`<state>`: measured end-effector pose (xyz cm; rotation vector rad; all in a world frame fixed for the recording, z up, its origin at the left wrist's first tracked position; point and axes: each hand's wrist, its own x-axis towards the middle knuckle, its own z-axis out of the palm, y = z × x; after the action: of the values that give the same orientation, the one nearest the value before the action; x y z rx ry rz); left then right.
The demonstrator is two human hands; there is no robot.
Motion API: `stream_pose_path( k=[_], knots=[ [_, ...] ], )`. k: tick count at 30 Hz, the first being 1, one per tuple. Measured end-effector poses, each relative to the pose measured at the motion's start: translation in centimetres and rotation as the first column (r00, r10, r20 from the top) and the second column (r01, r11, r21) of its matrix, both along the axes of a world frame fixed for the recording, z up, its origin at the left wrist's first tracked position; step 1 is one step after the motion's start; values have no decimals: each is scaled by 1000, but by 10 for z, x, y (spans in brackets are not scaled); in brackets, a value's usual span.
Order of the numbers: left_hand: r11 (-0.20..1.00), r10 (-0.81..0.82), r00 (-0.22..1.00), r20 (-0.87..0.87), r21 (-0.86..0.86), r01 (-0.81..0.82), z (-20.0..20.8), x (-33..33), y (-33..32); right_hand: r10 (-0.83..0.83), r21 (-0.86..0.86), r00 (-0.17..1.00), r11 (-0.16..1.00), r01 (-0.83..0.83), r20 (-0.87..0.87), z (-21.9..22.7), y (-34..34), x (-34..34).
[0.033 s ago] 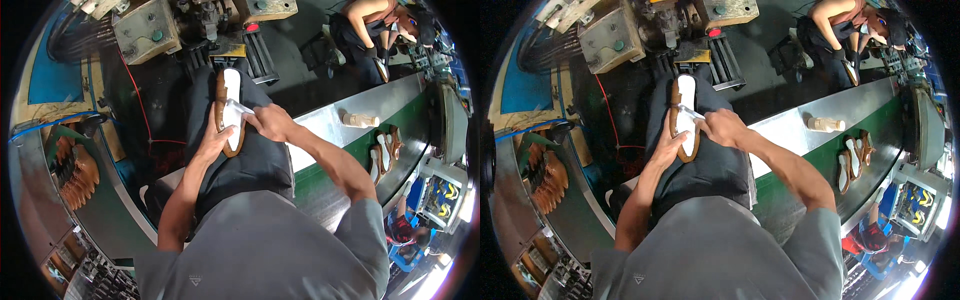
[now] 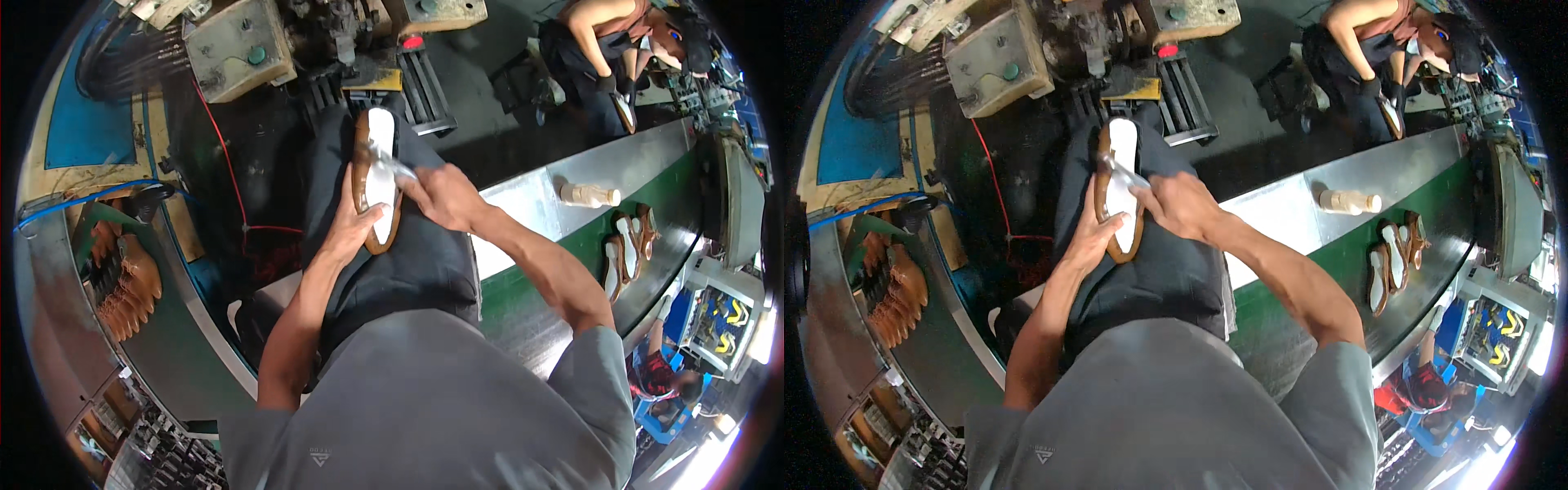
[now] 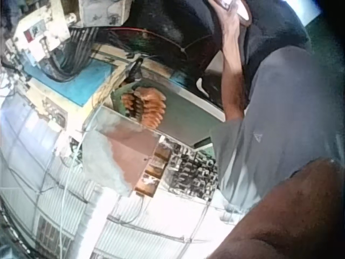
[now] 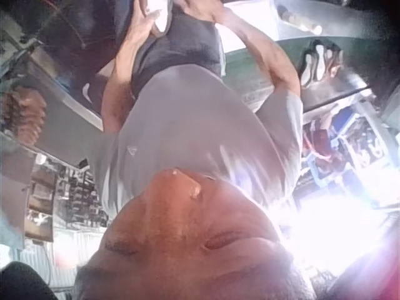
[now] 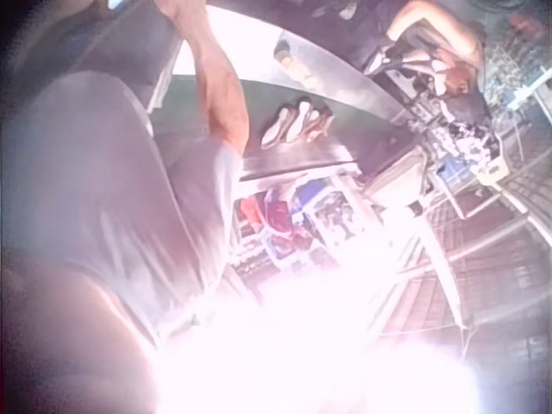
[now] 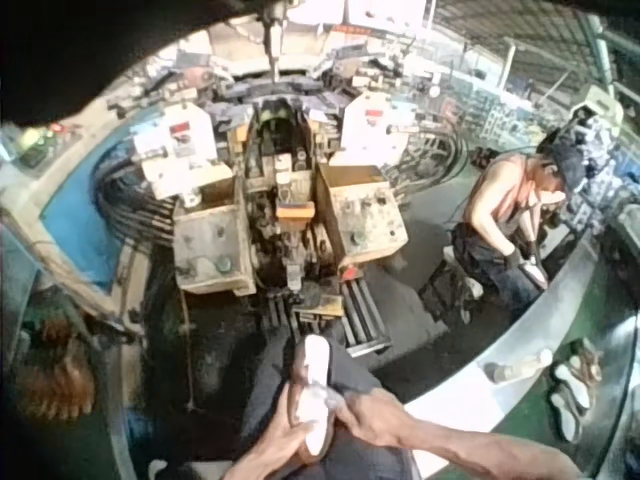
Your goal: Operating a shoe lasting machine to shape and bond shoe uppers to soles.
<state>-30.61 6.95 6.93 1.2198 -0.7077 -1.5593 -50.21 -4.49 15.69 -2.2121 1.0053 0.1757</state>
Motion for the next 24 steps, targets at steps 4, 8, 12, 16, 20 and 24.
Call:
stream_pose_path(
  k=[4, 8, 12, 16, 20, 24],
  knots=[
    [1000, -12, 996, -84, 6, 13, -8, 0, 6, -291, 74, 898, 956, 282, 331, -18, 19, 6],
    [1000, -4, 1000, 27, -2, 4, -6, 0, 7, -68, 9, 995, 998, 67, 76, -9, 18, 6],
    [997, -55, 998, -17, 55, 56, -6, 4, 7, -134, -63, 938, 985, 162, 320, -11, 46, 2],
    [989, -32, 997, -65, 143, 41, -11, 4, 11, -51, 11, 997, 999, 51, 49, -4, 48, -3],
    [995, -81, 992, -100, 57, 87, 1, -2, 6, -87, -136, 970, 984, 119, 225, -21, 60, -15],
    [980, -195, 976, 97, -23, 198, 30, 48, -1, -103, -68, 992, 992, 108, 71, -3, 42, -23]
  ],
)
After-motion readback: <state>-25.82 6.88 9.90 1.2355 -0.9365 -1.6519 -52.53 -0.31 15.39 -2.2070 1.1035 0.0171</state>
